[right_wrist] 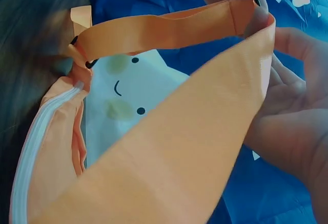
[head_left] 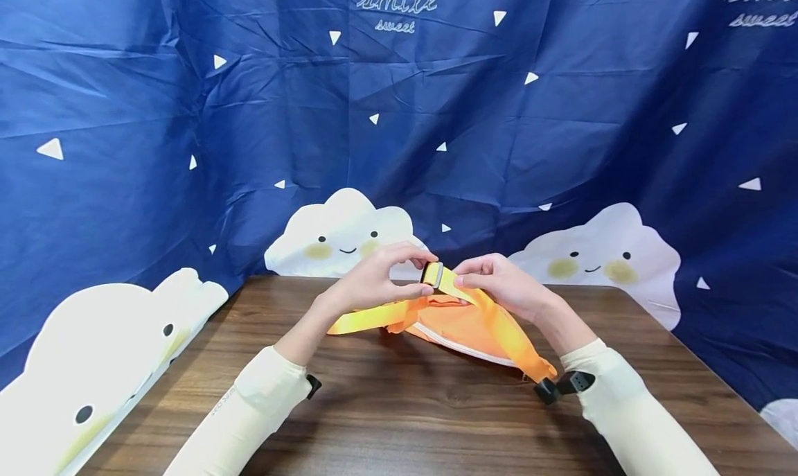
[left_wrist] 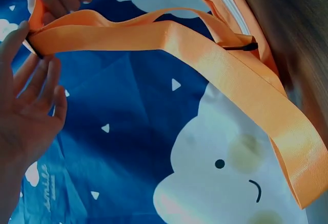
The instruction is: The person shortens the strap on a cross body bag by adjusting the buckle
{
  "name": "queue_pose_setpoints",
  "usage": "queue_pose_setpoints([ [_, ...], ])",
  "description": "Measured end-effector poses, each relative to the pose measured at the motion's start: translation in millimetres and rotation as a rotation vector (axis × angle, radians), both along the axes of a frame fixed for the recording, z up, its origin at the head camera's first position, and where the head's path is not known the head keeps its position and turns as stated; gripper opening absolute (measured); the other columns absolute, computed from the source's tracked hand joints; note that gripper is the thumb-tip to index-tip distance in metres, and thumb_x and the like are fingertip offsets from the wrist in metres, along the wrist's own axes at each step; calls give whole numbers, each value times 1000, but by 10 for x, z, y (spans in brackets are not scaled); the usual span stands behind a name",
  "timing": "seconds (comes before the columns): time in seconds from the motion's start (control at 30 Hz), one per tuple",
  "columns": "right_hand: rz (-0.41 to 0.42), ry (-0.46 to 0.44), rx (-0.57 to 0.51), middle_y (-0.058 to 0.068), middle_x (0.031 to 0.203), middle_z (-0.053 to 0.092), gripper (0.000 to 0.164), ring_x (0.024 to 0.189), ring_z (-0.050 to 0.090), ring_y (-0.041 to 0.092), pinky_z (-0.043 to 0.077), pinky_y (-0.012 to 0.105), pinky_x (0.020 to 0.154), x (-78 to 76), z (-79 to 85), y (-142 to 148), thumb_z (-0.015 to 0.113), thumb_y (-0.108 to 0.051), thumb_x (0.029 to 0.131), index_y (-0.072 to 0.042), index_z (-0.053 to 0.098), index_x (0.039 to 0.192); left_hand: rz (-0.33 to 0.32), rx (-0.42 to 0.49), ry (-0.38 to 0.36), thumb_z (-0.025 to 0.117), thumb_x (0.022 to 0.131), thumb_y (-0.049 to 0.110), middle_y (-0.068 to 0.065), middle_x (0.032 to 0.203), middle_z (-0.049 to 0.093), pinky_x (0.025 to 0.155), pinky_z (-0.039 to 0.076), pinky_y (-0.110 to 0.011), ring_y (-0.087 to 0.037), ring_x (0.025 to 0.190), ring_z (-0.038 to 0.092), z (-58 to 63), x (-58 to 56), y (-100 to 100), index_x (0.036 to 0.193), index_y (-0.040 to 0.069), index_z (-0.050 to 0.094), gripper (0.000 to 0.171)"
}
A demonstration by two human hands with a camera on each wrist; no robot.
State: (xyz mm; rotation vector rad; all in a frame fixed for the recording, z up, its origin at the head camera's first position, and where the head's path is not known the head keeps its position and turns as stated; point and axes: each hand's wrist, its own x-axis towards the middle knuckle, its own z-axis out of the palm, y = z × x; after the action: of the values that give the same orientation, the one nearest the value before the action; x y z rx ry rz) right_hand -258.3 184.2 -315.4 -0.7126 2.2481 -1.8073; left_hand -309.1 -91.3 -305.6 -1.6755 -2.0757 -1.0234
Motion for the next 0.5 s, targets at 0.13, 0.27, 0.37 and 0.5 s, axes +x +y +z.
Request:
queue_pose_setpoints([
  [0.13,-7,20,15,18,93,70,24,77,64,21,54,26,66,22,11,-33,70,-17,98,1,73,113,-13,-8,17,85,86,32,14,110,64,93,49,-27,-11,104,60,2,-4,21,126,16,69,45],
  [0.27,-7,56,29,23,94,69,23,77,64,20,53,25,66,38,8,-77,69,-17,99,1,73,113,-38,-23,34,84,87,31,16,109,65,91,49,-27,-5,102,58,-1,-2,41,123,18,69,41],
  [0.37,-2,50,16,19,95,71,23,79,64,23,54,26,68,33,0,-94,69,-18,99,0,73,113,-46,-32,19,84,88,30,16,110,65,90,51,-27,-5,99,60,-1,4,34,124,18,68,41],
  [0.5,30,10,-40,16,96,70,23,83,64,27,56,29,72,5,-6,-73,67,-16,100,0,72,115,-26,-18,-33,84,87,29,15,114,64,88,53,-27,-8,99,63,10,5,-6,125,17,67,44],
])
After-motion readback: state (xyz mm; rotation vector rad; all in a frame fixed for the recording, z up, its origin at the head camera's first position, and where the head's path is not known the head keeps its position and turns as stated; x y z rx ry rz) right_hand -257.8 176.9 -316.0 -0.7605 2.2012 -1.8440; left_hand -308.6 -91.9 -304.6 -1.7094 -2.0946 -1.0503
